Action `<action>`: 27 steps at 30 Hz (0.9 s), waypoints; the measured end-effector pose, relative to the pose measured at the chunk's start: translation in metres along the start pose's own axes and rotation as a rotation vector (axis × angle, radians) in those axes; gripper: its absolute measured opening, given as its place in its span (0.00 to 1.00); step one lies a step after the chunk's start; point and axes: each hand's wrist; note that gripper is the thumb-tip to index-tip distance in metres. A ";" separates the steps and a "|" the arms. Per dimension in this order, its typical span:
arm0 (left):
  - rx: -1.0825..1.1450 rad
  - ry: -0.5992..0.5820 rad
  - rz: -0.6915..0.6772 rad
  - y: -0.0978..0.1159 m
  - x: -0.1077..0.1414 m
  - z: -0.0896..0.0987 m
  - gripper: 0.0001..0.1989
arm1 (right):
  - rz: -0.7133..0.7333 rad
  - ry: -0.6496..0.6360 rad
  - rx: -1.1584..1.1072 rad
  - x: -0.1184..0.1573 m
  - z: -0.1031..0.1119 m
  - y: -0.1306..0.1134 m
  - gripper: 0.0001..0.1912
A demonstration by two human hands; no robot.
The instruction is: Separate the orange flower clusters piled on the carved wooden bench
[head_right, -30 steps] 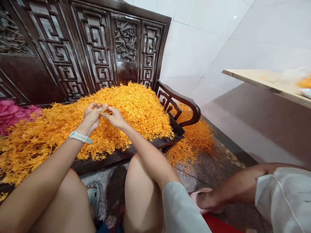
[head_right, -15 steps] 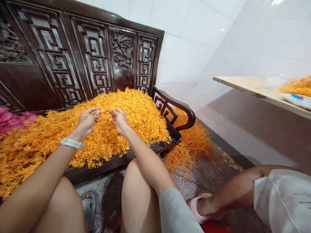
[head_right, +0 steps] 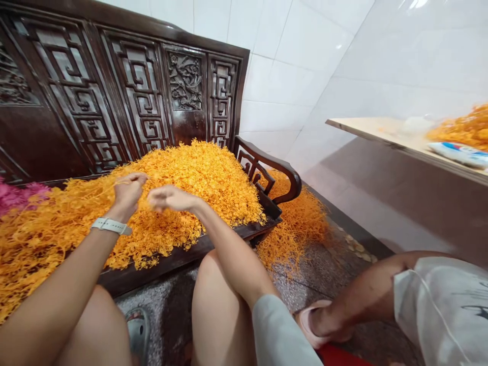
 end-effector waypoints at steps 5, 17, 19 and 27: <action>-0.060 0.050 -0.025 0.000 -0.016 0.019 0.06 | -0.090 -0.820 0.064 0.015 -0.025 -0.025 0.18; -0.079 -0.064 -0.322 0.014 0.006 0.010 0.08 | -0.088 0.662 -0.119 -0.015 0.008 0.008 0.14; -0.115 -0.100 -0.352 0.015 0.011 0.007 0.06 | -0.055 0.583 0.053 -0.017 0.006 0.011 0.14; 0.077 0.023 -0.015 0.008 -0.004 0.008 0.06 | -0.045 -0.446 0.135 0.011 -0.044 -0.037 0.25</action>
Point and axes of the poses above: each hand's wrist, its own x-axis away from the middle knuckle, its own z-axis out of the back of the hand, y = z × x, and after that the axes turned 9 degrees about y, right-handed
